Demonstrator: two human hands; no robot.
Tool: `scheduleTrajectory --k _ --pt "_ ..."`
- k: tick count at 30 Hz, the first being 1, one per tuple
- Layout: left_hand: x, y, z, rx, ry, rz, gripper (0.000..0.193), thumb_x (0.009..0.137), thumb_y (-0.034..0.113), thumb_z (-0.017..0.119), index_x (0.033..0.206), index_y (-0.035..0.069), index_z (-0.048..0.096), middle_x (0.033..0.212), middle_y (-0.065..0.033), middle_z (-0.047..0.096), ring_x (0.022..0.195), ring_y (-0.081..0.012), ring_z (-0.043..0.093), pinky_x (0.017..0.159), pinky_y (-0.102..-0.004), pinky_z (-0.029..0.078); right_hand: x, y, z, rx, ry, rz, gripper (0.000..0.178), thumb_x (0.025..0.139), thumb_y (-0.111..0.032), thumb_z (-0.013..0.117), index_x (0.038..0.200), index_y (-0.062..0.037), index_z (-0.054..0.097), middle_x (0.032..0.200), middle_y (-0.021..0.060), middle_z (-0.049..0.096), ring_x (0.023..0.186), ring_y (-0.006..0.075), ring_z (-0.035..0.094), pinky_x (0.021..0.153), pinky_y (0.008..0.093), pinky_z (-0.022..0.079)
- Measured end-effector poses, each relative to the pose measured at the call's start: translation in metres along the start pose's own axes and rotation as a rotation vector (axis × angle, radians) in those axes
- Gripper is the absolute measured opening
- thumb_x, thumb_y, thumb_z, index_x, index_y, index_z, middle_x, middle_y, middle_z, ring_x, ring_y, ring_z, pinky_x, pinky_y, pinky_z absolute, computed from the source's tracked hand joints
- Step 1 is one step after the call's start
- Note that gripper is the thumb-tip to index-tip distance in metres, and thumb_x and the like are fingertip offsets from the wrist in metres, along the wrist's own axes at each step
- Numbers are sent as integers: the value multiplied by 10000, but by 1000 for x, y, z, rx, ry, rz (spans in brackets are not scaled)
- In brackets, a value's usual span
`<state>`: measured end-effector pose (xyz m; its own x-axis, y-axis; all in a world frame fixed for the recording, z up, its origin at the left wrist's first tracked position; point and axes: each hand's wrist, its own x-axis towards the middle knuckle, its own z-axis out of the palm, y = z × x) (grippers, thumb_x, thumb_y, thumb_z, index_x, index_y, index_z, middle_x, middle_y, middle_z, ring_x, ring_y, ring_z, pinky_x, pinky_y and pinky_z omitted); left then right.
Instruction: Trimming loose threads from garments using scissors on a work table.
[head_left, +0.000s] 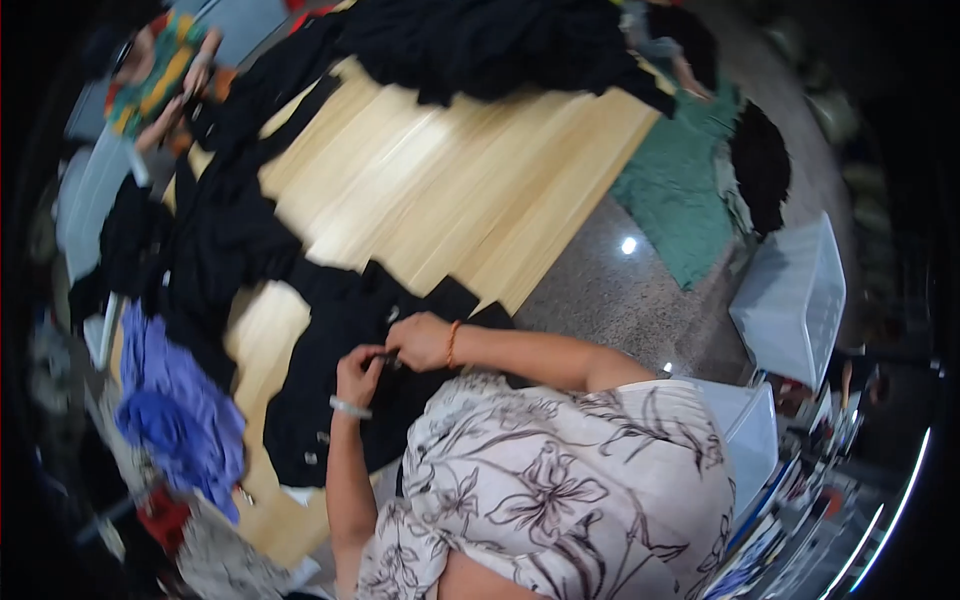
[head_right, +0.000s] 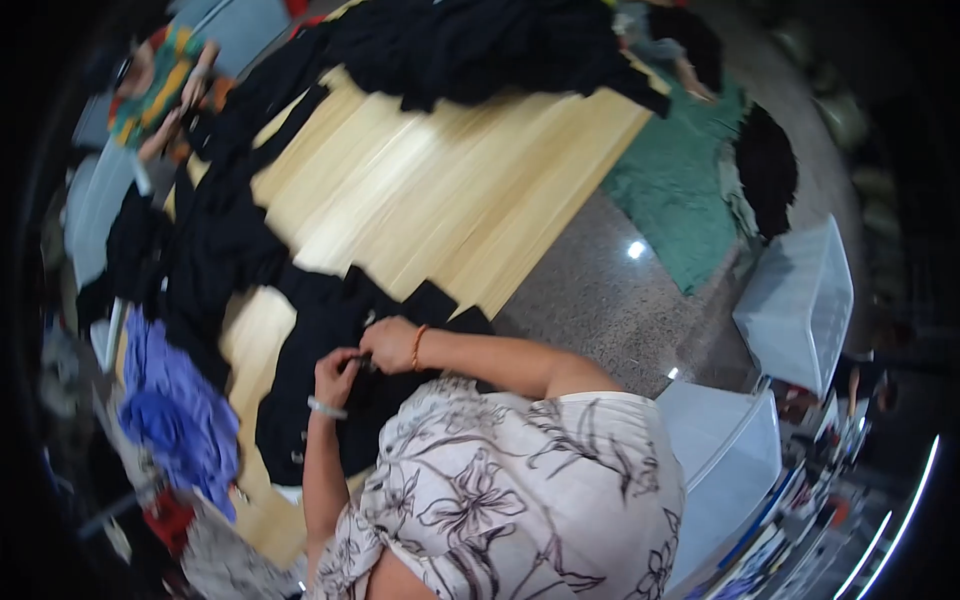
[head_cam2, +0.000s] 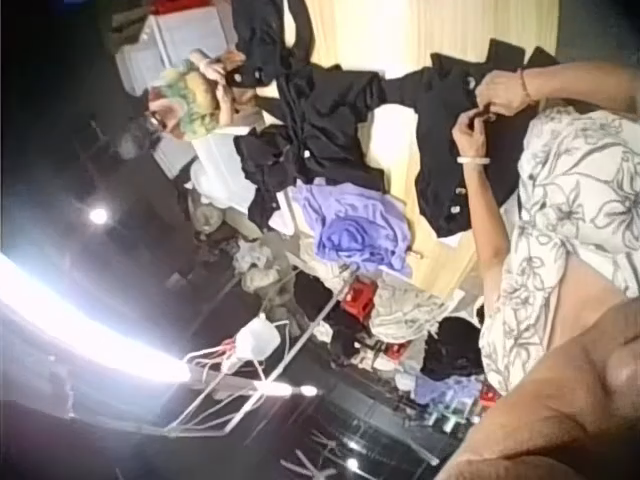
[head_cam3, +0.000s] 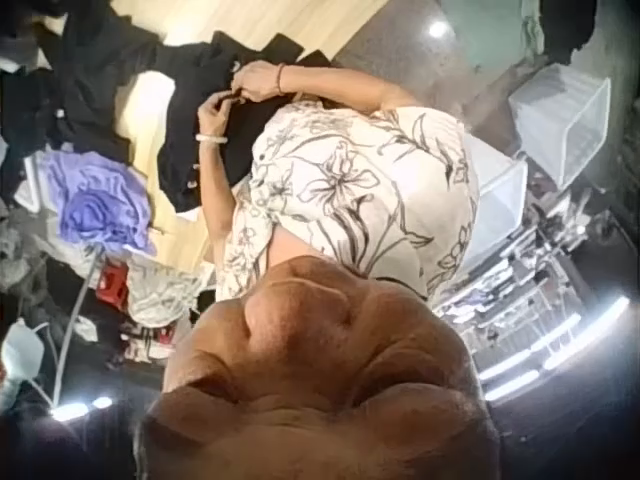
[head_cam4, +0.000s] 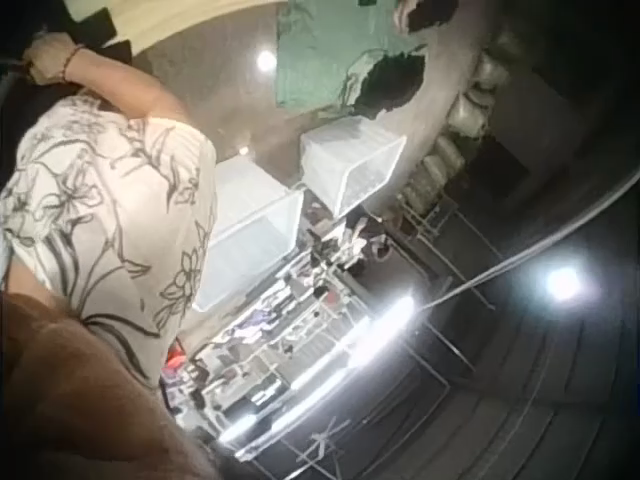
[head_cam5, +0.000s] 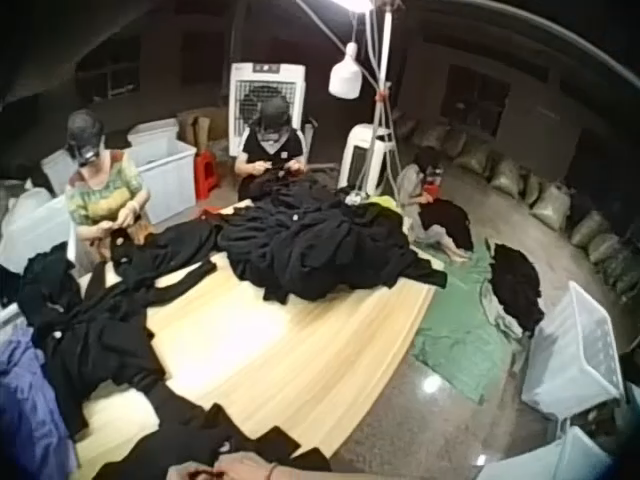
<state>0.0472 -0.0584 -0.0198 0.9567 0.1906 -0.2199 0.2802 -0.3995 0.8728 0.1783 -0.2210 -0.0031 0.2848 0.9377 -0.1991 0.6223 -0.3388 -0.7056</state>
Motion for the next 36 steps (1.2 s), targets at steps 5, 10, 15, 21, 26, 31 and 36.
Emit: scheduleTrajectory --k 5,10,15,21,26,31,36 --pt "-4 7 5 303 202 -186 246 785 246 741 846 17 674 727 -135 656 642 -284 637 608 -335 505 -21 18 -10 -78 32 92 270 816 -322 663 943 -84 672 919 133 680 898 313 665 751 429 531" --pt "15 31 9 540 303 137 158 721 97 719 842 85 618 839 -91 573 840 -301 565 722 -422 443 -30 39 -12 -83 87 106 155 828 -198 636 933 -85 651 923 125 625 846 345 642 733 457 509" --pt "63 39 31 450 226 172 161 818 52 593 965 42 659 936 -134 644 909 -328 607 794 -405 500 -21 30 -18 -142 220 -12 114 817 -146 609 899 -74 576 886 126 585 764 345 628 673 472 491" --pt "82 30 38 415 28 -67 170 759 53 667 927 50 683 871 -142 662 809 -319 650 736 -379 530 -27 38 -16 -237 230 39 149 830 -196 618 899 -74 567 875 141 584 732 340 632 649 454 496" --pt "79 21 36 -401 -99 -300 88 819 74 717 837 -7 690 752 -13 677 637 -67 591 576 -210 467 -27 35 -15 -67 230 37 254 797 -149 673 1019 -82 571 958 126 571 829 350 615 734 448 494" --pt "64 19 37 -579 41 -385 98 815 109 747 860 26 724 728 14 659 595 -45 527 532 -198 411 -26 16 -30 89 283 100 457 771 -98 690 1183 -46 500 1066 187 622 952 365 627 799 433 518" --pt "63 35 24 -509 -72 -397 193 817 149 760 937 1 731 807 -18 697 721 -69 609 664 -211 495 -30 24 -30 -12 301 -76 379 758 -135 679 1096 -34 541 936 175 593 869 362 609 739 434 512"
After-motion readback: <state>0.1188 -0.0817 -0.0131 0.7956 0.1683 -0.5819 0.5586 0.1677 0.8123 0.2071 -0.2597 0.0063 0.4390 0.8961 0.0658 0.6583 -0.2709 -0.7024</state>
